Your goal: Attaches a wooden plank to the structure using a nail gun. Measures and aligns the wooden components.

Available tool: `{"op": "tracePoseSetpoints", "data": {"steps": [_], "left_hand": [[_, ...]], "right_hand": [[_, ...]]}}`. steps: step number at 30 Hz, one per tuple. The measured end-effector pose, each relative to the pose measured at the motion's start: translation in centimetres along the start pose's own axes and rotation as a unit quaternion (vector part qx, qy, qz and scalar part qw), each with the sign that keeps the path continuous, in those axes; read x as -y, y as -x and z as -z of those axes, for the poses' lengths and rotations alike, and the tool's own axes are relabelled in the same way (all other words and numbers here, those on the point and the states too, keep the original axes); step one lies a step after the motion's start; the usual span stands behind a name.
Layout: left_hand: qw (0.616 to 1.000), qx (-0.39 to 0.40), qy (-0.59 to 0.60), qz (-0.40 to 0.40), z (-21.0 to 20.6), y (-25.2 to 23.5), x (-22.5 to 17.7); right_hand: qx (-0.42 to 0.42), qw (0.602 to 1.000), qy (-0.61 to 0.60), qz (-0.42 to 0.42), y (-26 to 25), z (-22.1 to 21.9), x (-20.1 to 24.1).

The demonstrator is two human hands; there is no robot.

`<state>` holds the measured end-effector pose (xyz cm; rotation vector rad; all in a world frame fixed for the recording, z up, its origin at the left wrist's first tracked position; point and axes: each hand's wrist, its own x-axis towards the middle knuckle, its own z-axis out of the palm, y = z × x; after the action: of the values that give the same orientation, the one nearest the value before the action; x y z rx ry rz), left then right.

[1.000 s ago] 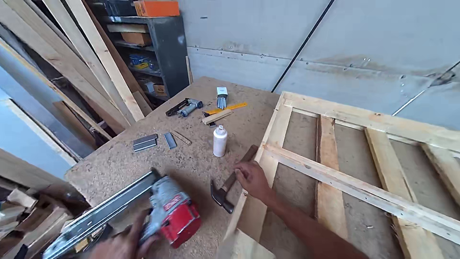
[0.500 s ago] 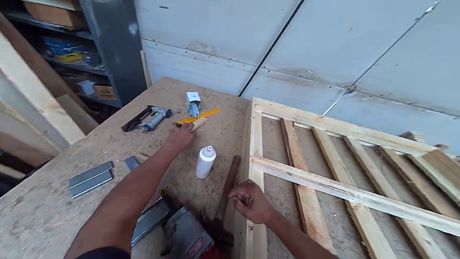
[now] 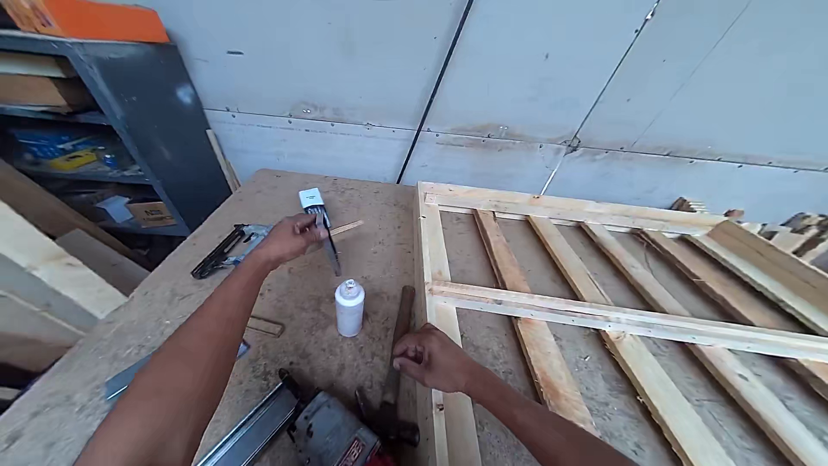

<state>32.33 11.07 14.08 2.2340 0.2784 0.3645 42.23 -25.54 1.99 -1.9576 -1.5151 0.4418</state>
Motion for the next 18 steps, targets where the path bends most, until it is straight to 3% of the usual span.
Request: {"op": "tracePoseSetpoints", "data": {"steps": [2,4,7,9,11,13,15,18], "left_hand": [[0.990,-0.014,0.135,-0.027,1.4,3.4,-3.6],[0.986,-0.023,0.151,-0.071,1.7,6.7,-6.6],[0.982,-0.083,-0.044,-0.163,1.5,9.7,-10.7],[0.950,-0.138,-0.178,-0.215,1.4,10.7,-13.4],[0.931,-0.188,-0.196,-0.244,0.9,11.9,-16.7],[0.935,-0.221,-0.109,-0.255,-0.7,13.4,-19.8],[0.954,-0.217,-0.007,-0.209,-3.0,14.6,-21.9],[0.983,-0.176,-0.040,0.018,-4.4,17.2,-24.5]], "right_hand": [[-0.039,0.988,-0.141,-0.039,-1.0,0.6,2.8],[-0.048,0.971,-0.225,-0.062,-1.9,1.8,6.9],[-0.012,0.947,-0.318,-0.045,-1.6,3.2,13.5],[0.012,0.919,-0.391,-0.054,-1.3,4.3,16.8],[0.022,0.872,-0.486,-0.059,-1.9,6.1,18.4],[0.014,0.809,-0.587,-0.035,-2.6,8.0,19.1],[0.008,0.759,-0.650,-0.006,-3.1,10.2,20.2],[-0.091,0.718,-0.690,-0.007,-3.7,12.7,21.5]]}}
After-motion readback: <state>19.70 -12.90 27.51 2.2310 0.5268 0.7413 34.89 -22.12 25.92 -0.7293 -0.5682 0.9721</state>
